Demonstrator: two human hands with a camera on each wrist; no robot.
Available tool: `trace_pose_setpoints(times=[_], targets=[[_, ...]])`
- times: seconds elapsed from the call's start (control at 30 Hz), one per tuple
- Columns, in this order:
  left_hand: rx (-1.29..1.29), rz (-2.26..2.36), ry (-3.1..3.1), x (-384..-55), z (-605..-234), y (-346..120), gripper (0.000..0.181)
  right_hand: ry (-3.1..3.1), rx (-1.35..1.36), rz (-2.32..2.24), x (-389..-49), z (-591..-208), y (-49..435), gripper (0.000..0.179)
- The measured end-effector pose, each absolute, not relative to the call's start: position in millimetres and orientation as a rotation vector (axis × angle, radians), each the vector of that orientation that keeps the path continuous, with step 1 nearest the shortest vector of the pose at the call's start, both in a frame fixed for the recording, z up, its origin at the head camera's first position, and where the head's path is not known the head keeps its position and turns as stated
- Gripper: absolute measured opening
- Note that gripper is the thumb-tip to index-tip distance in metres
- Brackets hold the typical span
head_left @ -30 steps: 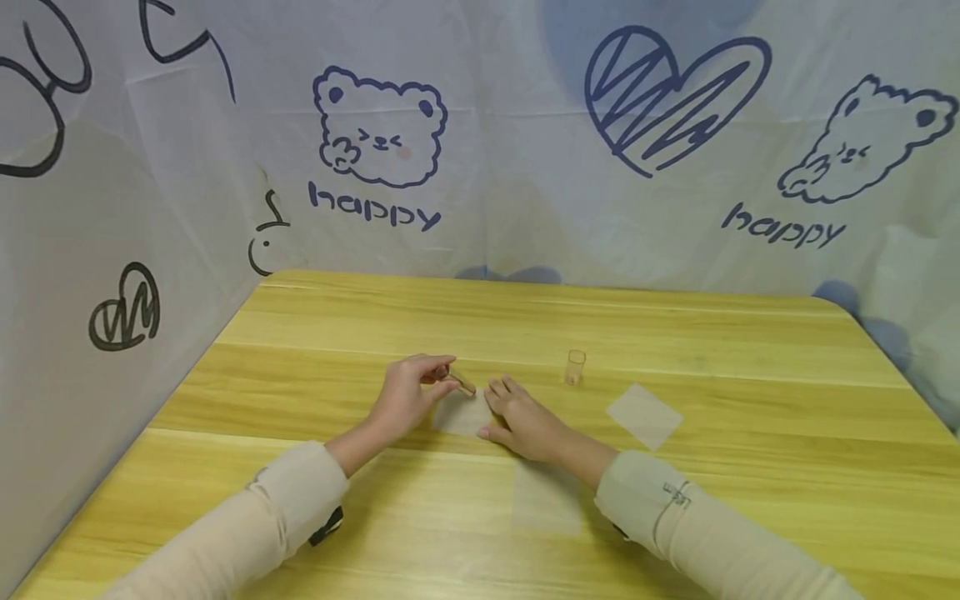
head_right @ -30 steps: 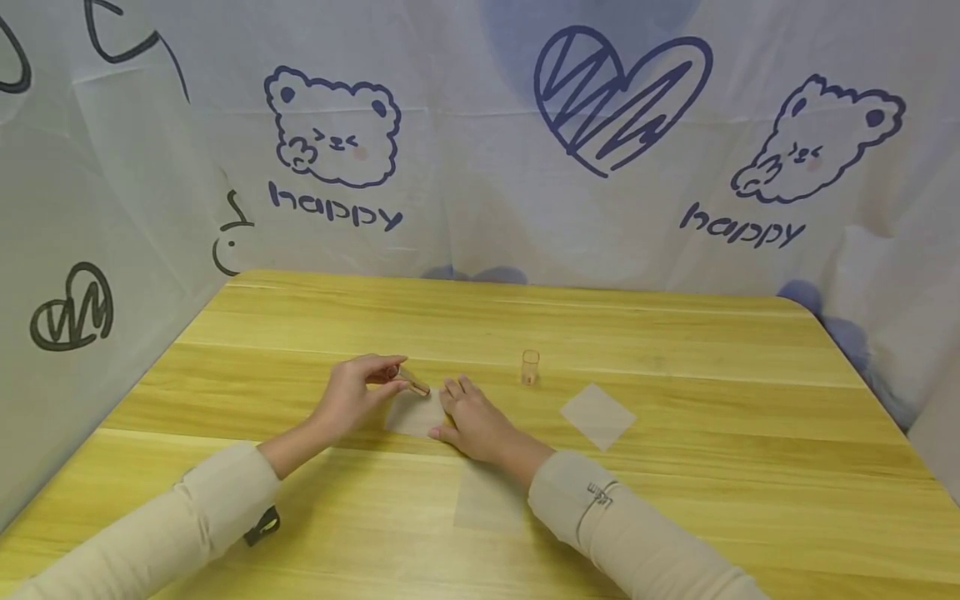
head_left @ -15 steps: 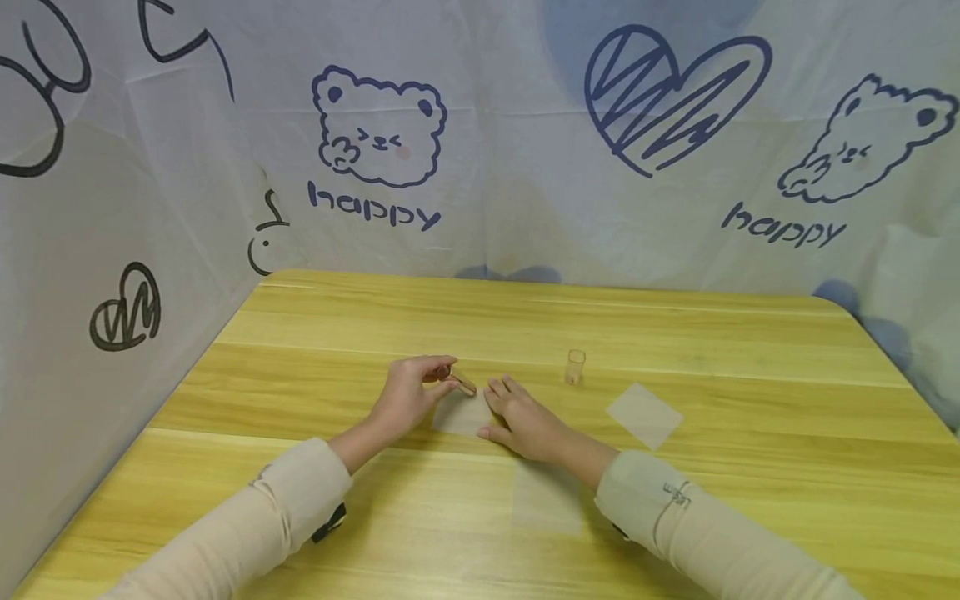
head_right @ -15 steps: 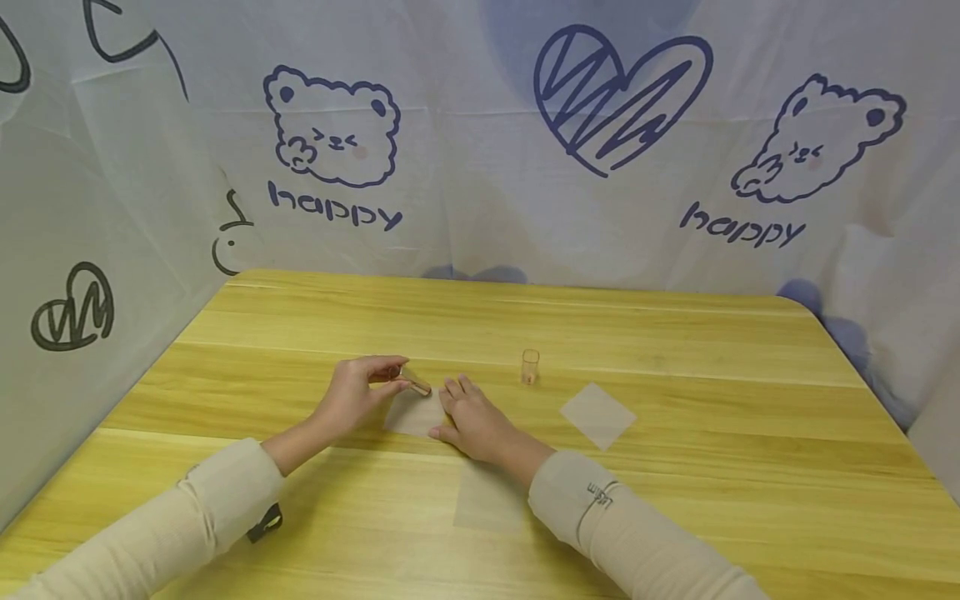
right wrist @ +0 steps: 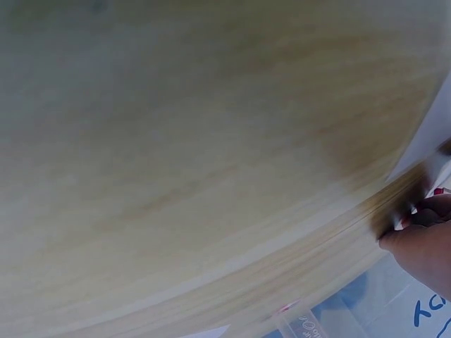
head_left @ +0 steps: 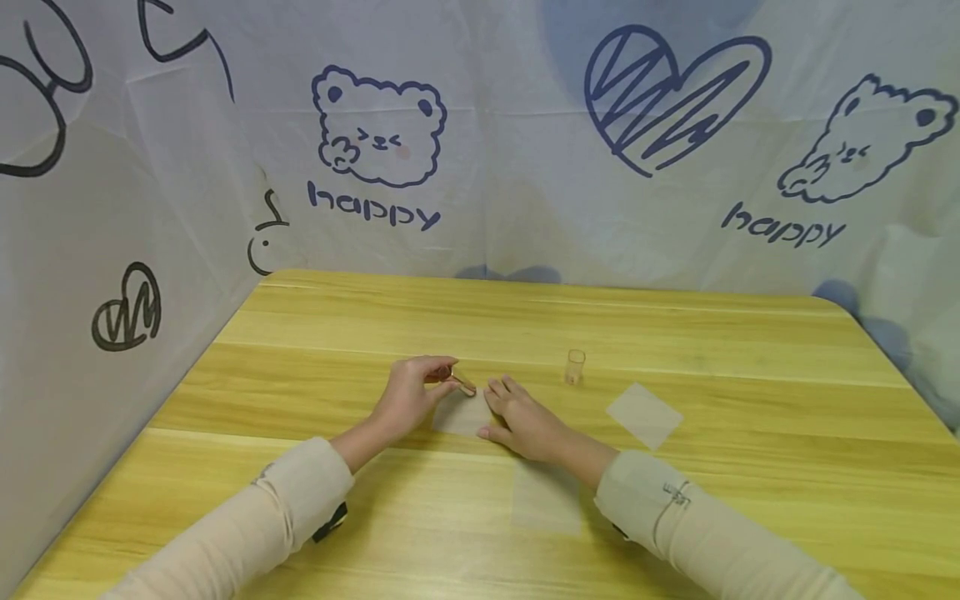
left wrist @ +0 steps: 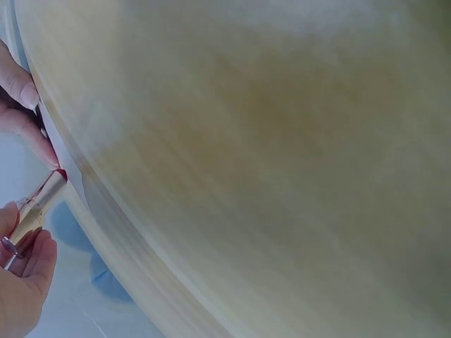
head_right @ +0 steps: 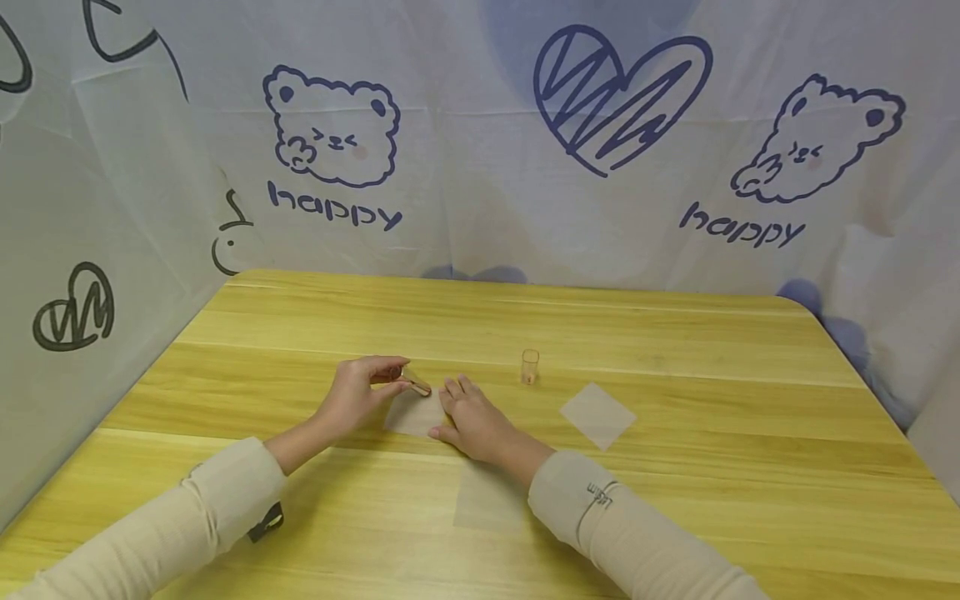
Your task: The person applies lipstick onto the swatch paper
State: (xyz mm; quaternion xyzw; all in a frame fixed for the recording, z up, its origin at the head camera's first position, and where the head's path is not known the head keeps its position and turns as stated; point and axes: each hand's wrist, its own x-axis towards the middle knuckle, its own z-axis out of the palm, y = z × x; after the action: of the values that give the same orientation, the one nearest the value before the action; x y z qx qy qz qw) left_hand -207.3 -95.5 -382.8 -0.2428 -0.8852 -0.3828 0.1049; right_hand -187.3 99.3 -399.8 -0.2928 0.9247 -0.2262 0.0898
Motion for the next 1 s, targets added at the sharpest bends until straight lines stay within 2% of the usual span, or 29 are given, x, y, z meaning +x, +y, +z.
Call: trace_pose_setpoints(times=[1.0], targets=[[-0.708,-1.056,-2.700,-206.9,-375.8,-96.9,0.029,2.732,-0.873,-0.680,-187.8,-400.5,99.4,0.061]])
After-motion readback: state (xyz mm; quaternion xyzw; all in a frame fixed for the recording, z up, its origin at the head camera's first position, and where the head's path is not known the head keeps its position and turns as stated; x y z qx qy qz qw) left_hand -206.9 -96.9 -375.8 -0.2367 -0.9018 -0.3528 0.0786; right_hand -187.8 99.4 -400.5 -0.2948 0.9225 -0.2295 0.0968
